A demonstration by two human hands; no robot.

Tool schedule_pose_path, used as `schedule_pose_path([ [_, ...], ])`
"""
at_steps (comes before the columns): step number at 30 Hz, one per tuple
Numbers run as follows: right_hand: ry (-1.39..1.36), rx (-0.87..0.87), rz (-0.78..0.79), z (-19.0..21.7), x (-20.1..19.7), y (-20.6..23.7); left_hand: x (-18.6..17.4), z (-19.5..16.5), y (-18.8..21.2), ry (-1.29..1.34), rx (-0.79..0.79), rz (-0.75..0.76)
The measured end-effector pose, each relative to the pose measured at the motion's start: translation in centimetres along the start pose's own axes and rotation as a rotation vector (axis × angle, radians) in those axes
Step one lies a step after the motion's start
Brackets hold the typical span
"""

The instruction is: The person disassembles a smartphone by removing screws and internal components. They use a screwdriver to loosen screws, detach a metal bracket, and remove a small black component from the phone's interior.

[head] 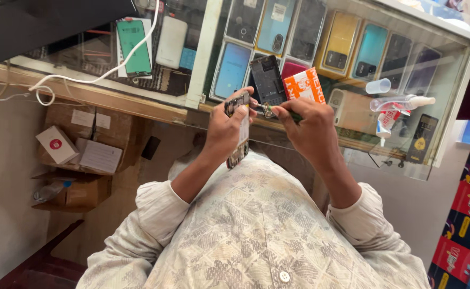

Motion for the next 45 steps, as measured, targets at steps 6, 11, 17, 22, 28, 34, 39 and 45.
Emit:
schedule_pose_path([
  [6, -0.044, -0.038, -0.011, 0.3, 0.0, -0.2, -0.3, -0.2, 0.0, -0.007, -0.011, 0.004],
  [11, -0.023, -0.048, 0.033, 0.4, 0.1, -0.4, -0.5, -0.2, 0.2, -0.037, -0.017, -0.013],
  [17, -0.046, 0.023, 0.038, 0.5, 0.8, -0.2, -0.9, -0.3, -0.1, 0.041, -0.019, -0.016],
  [22, -0.065, -0.007, -0.015, 0.4, 0.8, 0.0, -1.1, -0.2, 0.0, -0.033, -0.033, -0.025],
  [28, -0.037, -0.069, 0.019, 0.1, 0.6, -0.1, -0.9, -0.2, 0.1, -0.06, -0.004, 0.027],
  [34, -0.016, -0.081, 0.043, -0.5, 1.2, -0.2, -1.0, 0.1, -0.1, -0.069, -0.043, -0.031],
  [39, -0.005, -0.01, 0.016, -0.8, 1.3, 0.0, -1.1, 0.4, -0.4, 0.015, -0.067, -0.032],
  [45, -0.086, 0.003, 0.0, -0.7, 1.0, 0.4, -1.0, 0.6, -0.2, -0.017, -0.053, -0.012],
])
Point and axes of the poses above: each hand's wrist, its own y-axis away from the middle knuckle, its own x-axis out of the palm, z = x × y, the point moved 2 cm from there along -y, towards the middle knuckle, and after that the axes turned 7 degrees about y, right-handed, at the moved point
